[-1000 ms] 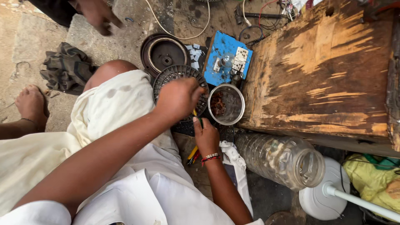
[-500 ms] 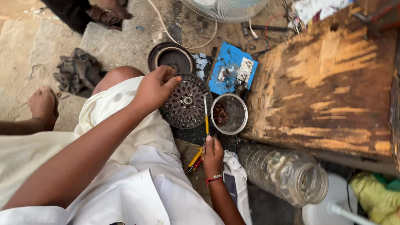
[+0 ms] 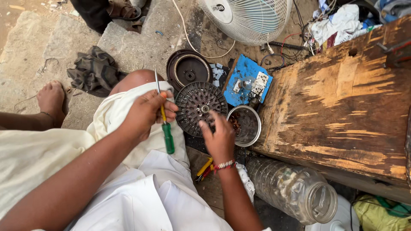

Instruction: The person sits on stone steps repairing an electric fan motor. They use a screwdriver to scrape and pry material from the fan's rotor windings, collect debris in a metal bowl, handle the rotor cage and other fan parts, and finally wipe a fan component with a cloth.

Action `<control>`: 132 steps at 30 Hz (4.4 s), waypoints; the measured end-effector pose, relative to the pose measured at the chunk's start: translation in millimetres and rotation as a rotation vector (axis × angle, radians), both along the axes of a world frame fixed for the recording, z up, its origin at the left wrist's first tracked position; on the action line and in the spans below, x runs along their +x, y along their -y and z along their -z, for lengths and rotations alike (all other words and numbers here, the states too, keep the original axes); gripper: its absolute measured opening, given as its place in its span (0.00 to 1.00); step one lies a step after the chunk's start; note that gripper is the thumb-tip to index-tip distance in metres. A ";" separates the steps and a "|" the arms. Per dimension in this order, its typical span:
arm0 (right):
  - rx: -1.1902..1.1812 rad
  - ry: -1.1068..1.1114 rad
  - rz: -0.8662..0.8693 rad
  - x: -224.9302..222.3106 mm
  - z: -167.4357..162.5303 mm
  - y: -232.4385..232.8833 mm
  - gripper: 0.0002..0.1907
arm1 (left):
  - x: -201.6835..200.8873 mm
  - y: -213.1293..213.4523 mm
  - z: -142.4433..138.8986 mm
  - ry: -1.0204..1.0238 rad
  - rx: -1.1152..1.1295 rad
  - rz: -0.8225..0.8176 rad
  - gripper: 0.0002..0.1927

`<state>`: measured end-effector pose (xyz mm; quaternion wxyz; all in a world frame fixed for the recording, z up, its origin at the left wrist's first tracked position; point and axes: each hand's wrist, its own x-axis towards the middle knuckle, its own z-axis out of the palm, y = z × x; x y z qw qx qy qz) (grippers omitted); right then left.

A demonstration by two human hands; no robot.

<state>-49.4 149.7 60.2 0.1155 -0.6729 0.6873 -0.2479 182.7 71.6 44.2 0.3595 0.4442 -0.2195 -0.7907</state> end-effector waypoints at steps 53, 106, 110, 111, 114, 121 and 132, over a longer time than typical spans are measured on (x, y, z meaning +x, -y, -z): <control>-0.353 -0.002 0.280 -80.0 38.7 -82.6 0.19 | -213.1 -13.0 -42.8 0.908 -0.938 0.518 0.22; -0.221 1.635 0.594 -138.6 64.2 -2.5 0.14 | -191.8 6.4 -13.4 0.350 -0.575 0.551 0.22; -0.125 1.583 0.553 -131.2 60.5 0.2 0.16 | -183.6 6.1 -6.3 0.254 -0.492 0.480 0.17; -0.126 1.548 0.546 -131.7 62.0 -1.1 0.17 | -180.2 4.6 -5.6 0.185 -0.455 0.453 0.17; -0.143 1.356 0.542 -139.2 73.0 -10.6 0.22 | -167.3 2.9 -5.2 0.340 -0.243 0.409 0.12; 0.033 1.116 0.420 -155.8 83.7 -27.9 0.21 | -140.5 18.3 -10.2 0.195 -0.236 0.199 0.11; -0.165 0.337 0.463 -127.6 -1.0 -25.7 0.09 | -127.6 16.5 -8.3 0.096 -0.158 0.120 0.10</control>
